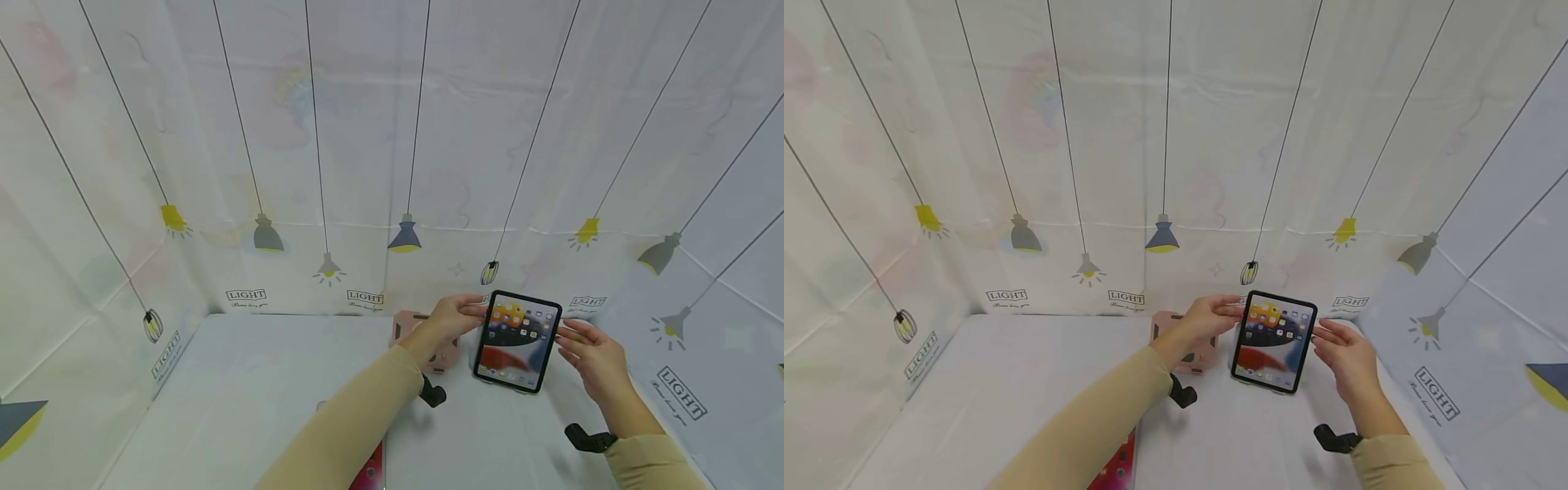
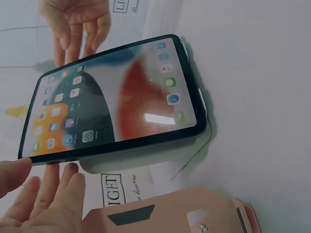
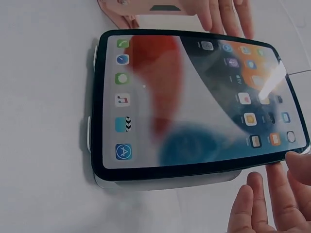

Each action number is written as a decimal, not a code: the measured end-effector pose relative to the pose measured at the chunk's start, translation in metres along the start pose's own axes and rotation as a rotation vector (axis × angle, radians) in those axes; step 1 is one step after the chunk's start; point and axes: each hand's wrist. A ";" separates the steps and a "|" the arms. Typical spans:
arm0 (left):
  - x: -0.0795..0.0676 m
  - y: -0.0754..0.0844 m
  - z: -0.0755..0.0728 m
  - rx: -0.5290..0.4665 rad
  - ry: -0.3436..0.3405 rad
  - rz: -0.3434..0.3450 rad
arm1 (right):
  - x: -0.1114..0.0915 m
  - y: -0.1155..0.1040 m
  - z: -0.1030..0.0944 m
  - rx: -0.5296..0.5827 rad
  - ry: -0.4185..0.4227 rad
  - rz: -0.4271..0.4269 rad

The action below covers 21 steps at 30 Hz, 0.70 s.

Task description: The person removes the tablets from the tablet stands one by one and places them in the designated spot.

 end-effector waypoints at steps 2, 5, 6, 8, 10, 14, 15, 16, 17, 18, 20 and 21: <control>-0.002 0.000 0.002 -0.015 0.028 -0.011 | -0.001 0.000 -0.001 0.021 0.001 -0.011; -0.003 0.001 0.006 -0.065 0.069 -0.030 | -0.002 0.000 -0.002 0.084 -0.011 -0.022; -0.004 0.001 0.008 -0.084 0.081 -0.033 | -0.002 0.000 -0.003 0.108 -0.018 -0.027; -0.004 0.000 0.010 -0.131 0.101 -0.040 | -0.004 0.001 -0.003 0.143 -0.023 -0.026; -0.005 -0.001 0.013 -0.189 0.111 -0.038 | -0.005 0.001 -0.003 0.152 -0.021 -0.023; -0.007 -0.002 0.017 -0.229 0.130 -0.036 | -0.007 0.000 0.000 0.116 0.002 -0.019; -0.007 -0.003 0.017 -0.229 0.136 -0.034 | -0.008 0.000 0.001 0.099 0.011 -0.018; -0.008 -0.003 0.018 -0.224 0.143 -0.034 | -0.008 0.000 0.002 0.085 0.020 -0.018; -0.008 -0.003 0.019 -0.222 0.149 -0.036 | -0.008 -0.001 0.003 0.072 0.031 -0.016; -0.008 -0.004 0.019 -0.227 0.156 -0.039 | -0.009 -0.001 0.003 0.066 0.039 -0.015; -0.008 -0.004 0.020 -0.237 0.167 -0.044 | -0.009 -0.001 0.004 0.054 0.053 -0.013; -0.009 -0.004 0.021 -0.238 0.171 -0.043 | -0.009 -0.001 0.005 0.049 0.059 -0.012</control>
Point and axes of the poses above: each hand's wrist, its own x-axis towards the middle knuckle, its own z-axis out of the palm, y = z × x, and after that the axes turned 3 degrees about z, right-handed
